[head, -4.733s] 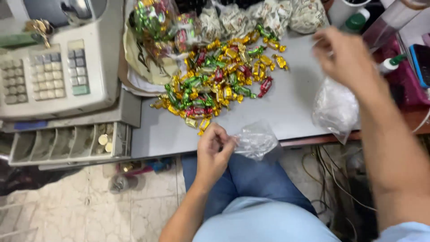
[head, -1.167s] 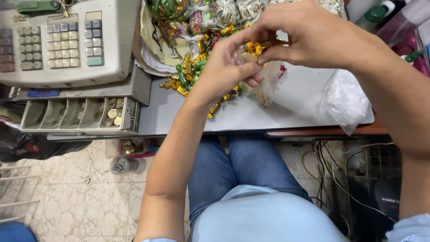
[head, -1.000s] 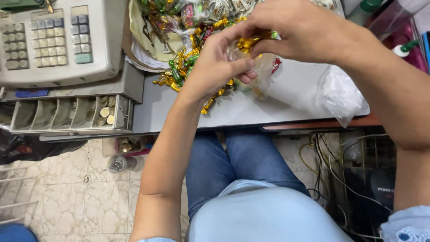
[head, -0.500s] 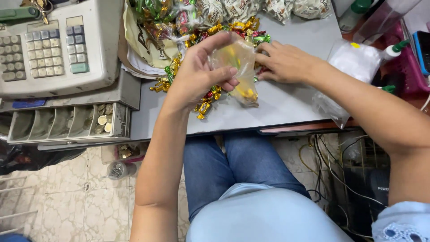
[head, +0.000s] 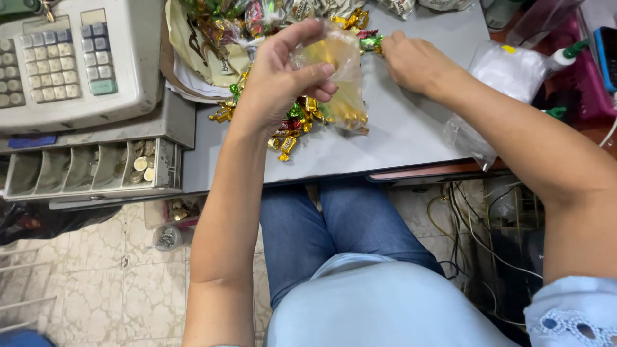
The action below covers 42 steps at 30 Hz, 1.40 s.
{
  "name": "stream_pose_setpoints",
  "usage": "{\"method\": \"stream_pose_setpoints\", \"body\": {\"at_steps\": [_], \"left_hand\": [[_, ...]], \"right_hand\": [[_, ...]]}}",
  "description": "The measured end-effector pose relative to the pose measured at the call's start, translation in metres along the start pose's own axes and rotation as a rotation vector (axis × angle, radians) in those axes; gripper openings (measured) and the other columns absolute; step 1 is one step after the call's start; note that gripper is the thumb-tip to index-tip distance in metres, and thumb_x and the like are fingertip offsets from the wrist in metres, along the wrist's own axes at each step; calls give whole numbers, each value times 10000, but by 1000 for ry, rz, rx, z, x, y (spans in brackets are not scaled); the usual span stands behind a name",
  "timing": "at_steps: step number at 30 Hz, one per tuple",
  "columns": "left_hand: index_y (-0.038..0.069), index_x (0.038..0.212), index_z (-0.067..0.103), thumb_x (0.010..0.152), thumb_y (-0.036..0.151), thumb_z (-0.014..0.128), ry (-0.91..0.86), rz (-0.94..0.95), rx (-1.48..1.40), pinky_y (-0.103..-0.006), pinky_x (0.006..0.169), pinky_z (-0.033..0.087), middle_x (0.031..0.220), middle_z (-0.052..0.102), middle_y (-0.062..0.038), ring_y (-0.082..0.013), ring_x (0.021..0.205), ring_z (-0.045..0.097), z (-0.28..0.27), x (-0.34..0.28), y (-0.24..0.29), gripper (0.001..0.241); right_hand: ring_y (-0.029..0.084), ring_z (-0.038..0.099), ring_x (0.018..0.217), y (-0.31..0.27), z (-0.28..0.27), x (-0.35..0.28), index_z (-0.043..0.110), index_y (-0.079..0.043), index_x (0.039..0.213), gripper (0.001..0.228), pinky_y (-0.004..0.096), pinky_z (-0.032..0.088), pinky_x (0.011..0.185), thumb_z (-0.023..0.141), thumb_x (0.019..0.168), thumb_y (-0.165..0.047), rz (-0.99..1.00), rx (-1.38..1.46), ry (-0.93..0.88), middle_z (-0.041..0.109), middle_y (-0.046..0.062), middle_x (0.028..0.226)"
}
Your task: Bagging wrapped candies into small plastic bags at a checkout counter.
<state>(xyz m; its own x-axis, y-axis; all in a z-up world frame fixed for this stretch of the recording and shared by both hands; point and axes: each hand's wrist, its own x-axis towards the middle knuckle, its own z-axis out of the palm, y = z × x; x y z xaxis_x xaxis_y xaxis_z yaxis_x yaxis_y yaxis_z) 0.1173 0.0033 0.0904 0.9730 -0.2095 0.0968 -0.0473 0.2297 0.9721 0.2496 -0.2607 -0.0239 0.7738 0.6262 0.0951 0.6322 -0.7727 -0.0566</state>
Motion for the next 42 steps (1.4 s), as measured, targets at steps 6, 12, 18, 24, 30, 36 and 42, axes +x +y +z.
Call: {"method": "stream_pose_setpoints", "body": {"at_steps": [6, 12, 18, 24, 30, 36, 42], "left_hand": [[-75, 1418, 489, 858, -87, 744, -33, -18, 26, -257, 564, 675, 1456, 509, -223, -246, 679, 750, 10, 3, -4, 615], [-15, 1414, 503, 864, -66, 755, -62, -2, 46, -273, 556, 679, 1452, 528, -174, -266, 665, 777, 17, 6, -2, 607], [-45, 1331, 566, 843, -143, 696, -24, 43, 62, -272, 528, 668, 1347, 629, -165, -258, 642, 773, 12, 4, 2, 515], [-30, 1172, 568, 806, -110, 708, -24, 13, 46, -304, 508, 668, 1235, 626, -152, -270, 644, 768, 14, 8, -7, 400], [-83, 1406, 476, 811, -145, 751, -31, -16, -61, -291, 547, 665, 1497, 472, -201, -268, 664, 743, -3, -8, 2, 658], [-84, 1480, 403, 834, -99, 755, -78, -33, -91, -276, 574, 656, 1547, 412, -235, -276, 696, 741, -6, -29, 4, 736], [-59, 1442, 448, 850, -73, 742, -41, -40, -60, -269, 576, 652, 1529, 440, -219, -267, 694, 740, -3, -29, 9, 661]], "right_hand": [[254, 504, 729, -31, -117, -22, 564, 0, 1233, 178, 418, 385, 689, 496, 1082, -66, -198, 499, 183, 598, 118, 914], [322, 563, 865, -93, -182, -30, 513, -20, 1390, 379, 442, 422, 737, 623, 1032, -82, -360, 390, 52, 604, 161, 1049], [262, 595, 801, -117, -192, -11, 497, -76, 1329, 393, 389, 488, 632, 551, 946, -6, -314, 516, -176, 631, 115, 1053], [339, 597, 702, -116, -169, 22, 527, -66, 1090, 370, 461, 411, 590, 717, 791, -172, -349, -34, -133, 637, 131, 824], [205, 519, 872, -26, -88, 81, 567, -79, 1125, 328, 389, 424, 739, 715, 926, -293, -290, 515, -210, 583, 52, 1005], [453, 634, 1126, -3, -41, 71, 519, -86, 1484, 631, 552, 530, 911, 732, 912, -245, -15, 47, -287, 610, 241, 1344], [442, 579, 973, 27, 19, 66, 509, -11, 1322, 441, 595, 532, 728, 598, 1014, -314, -164, -50, -52, 539, 242, 1175]]}}
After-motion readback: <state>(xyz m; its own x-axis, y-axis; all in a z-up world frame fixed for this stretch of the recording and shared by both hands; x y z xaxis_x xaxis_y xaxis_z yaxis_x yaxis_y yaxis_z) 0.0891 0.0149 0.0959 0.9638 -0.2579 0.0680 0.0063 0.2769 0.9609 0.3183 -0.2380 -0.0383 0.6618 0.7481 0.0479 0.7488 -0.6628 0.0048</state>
